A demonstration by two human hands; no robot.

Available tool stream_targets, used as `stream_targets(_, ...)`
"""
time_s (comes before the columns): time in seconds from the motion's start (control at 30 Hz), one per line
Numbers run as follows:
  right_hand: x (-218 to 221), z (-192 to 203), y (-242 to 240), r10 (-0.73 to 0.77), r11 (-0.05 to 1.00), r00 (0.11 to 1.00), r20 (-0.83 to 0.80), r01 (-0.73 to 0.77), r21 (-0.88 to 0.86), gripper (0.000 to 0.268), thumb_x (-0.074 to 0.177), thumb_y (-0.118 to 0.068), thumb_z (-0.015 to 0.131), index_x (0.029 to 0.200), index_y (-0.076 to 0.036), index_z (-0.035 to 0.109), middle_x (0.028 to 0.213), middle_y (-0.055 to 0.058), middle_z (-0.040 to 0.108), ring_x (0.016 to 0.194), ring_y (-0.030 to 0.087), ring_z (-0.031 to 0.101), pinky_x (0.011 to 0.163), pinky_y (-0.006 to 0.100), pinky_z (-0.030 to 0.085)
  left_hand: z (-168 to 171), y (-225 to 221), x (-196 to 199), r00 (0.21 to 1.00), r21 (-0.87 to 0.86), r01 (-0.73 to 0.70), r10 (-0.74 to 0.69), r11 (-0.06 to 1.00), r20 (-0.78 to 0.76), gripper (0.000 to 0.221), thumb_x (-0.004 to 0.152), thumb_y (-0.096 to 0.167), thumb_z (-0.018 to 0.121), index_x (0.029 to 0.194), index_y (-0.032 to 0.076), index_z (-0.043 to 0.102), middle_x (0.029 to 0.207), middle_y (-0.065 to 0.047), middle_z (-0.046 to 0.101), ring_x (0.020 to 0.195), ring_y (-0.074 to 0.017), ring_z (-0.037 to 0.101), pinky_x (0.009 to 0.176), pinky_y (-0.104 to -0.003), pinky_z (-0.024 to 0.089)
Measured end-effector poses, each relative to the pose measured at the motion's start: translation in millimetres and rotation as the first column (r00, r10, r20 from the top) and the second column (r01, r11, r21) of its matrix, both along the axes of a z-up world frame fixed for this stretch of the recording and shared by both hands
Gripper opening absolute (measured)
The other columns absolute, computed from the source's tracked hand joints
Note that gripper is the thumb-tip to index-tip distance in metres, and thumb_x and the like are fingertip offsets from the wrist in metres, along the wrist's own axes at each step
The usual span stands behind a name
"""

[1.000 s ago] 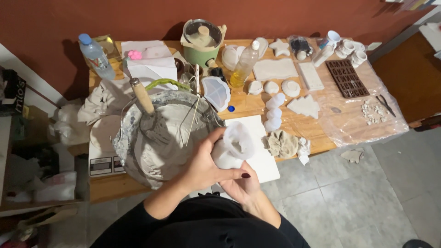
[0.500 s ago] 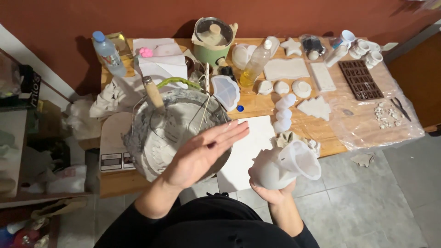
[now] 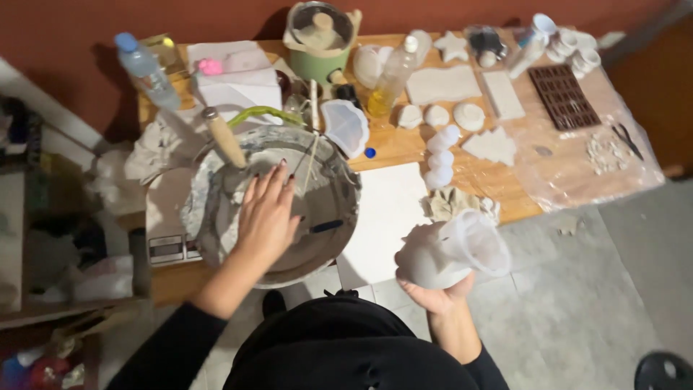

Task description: The person is pouring a liquid mixture into various silicone molds using a spoon.

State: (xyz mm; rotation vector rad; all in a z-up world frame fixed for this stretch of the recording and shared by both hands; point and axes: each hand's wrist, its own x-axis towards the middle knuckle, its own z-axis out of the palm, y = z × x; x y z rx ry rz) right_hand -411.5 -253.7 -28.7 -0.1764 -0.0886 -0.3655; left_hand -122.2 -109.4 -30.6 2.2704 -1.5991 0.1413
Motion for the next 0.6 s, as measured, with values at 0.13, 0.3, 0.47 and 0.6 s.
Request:
stream_targets(0.13, -49.7, -4.2, 11.4, -0.141, 0.990, 0.989, -0.039, 0.142, 0.008, 0.055, 0.091, -0.042, 0.071, 0.135, -0.014, 0.053, 0.130, 0.013, 0.056, 0.113, 0.038, 0.055, 0.092, 0.053, 0.052, 8.8, -48.6, -83.5, 0.971, -0.176, 0.054, -0.093, 0.983, -0.222, 0.061, 0.081, 0.016, 0.079, 0.135, 0.000, 0.057, 0.150, -0.014, 0.048, 0.136, -0.0280, 0.045, 0.114, -0.048, 0.037)
stream_targets(0.3, -155.6, -40.2, 65.0, -0.317, 0.948, 0.942, -0.107, 0.317, -0.018, 0.055, 0.090, -0.039, 0.074, 0.134, -0.013, 0.054, 0.128, 0.013, 0.057, 0.110, 0.037, 0.056, 0.089, 0.052, 0.052, -65.8, -154.2, -192.8, 0.791, -0.317, 0.427, -0.520, 0.847, -0.322, 0.063, 0.077, 0.024, 0.080, 0.128, -0.008, 0.059, 0.139, -0.023, 0.057, 0.136, -0.0384, 0.048, 0.114, -0.050, 0.036)
stream_targets(0.47, -244.7, -67.6, 74.0, -0.502, 0.865, 0.856, -0.124, 0.494, -0.092, 0.056, 0.088, -0.036, 0.078, 0.134, -0.013, 0.054, 0.126, 0.013, 0.059, 0.106, 0.036, 0.056, 0.086, 0.050, 0.052, -199.4, -283.2, -244.8, 0.853, -0.238, 0.497, -0.520, 0.835, -0.045, 0.053, 0.091, 0.026, 0.067, 0.133, -0.005, 0.060, 0.145, -0.023, 0.054, 0.143, -0.0371, 0.044, 0.120, -0.052, 0.031)
stream_targets(0.6, -263.1, -67.4, 16.4, -0.645, 0.764, 0.755, -0.118, 0.634, -0.119, 0.057, 0.087, -0.034, 0.081, 0.133, -0.012, 0.054, 0.124, 0.013, 0.060, 0.104, 0.036, 0.057, 0.083, 0.049, 0.053, -233.8, -330.3, -259.7, 0.877, 0.222, 0.467, -0.481, 0.856, 0.008, 0.077, 0.083, 0.044, 0.058, 0.141, -0.007, 0.055, 0.153, -0.019, 0.046, 0.144, -0.0364, 0.034, 0.117, -0.051, 0.020)
